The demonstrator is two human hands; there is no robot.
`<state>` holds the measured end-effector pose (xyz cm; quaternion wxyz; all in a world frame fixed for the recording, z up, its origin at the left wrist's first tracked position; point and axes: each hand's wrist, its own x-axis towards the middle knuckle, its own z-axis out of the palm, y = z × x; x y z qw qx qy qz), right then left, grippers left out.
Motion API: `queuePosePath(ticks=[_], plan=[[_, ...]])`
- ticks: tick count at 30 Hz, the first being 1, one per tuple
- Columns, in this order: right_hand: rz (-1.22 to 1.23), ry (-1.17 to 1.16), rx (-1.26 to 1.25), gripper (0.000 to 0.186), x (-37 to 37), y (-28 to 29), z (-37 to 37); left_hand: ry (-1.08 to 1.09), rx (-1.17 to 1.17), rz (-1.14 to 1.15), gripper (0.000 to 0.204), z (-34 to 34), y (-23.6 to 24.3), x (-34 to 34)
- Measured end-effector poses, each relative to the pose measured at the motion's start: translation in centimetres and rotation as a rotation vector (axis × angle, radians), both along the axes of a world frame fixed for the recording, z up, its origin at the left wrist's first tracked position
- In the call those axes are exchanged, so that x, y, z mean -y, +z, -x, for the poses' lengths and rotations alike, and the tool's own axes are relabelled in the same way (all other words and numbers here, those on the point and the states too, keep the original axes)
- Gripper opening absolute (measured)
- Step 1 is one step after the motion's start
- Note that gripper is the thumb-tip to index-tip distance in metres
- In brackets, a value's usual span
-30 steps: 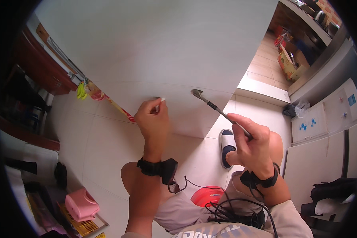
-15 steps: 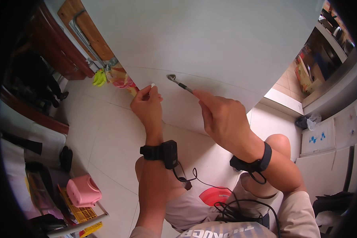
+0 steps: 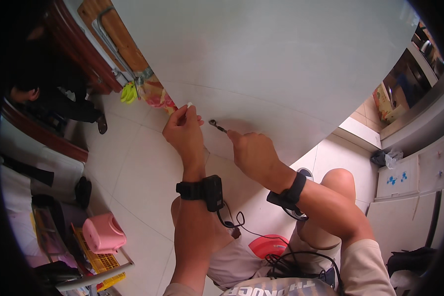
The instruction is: Attempting to fix or fill a hole in a white tiled wall using a small tool and putty/filler.
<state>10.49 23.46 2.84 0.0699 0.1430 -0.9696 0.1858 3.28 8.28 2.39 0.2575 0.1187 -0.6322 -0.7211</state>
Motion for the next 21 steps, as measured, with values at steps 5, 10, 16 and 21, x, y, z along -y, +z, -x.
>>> queuePosePath(ticks=[5,10,16,21], plan=[[0.206,0.041,-0.223,0.039,1.2,3.4,-0.4,0.055,-0.007,-0.033,0.023,-0.2,0.1,1.3],[0.122,0.034,-0.282,0.046,2.0,0.2,2.2,0.123,-0.065,-0.099,0.024,0.4,0.0,1.0],[0.287,0.072,-0.328,0.049,5.2,2.4,3.7,0.216,-0.065,-0.208,0.025,0.0,-0.1,2.1],[0.17,0.054,-0.163,0.051,6.2,0.1,4.8,0.217,-0.007,-0.307,0.022,0.3,-0.4,2.2]])
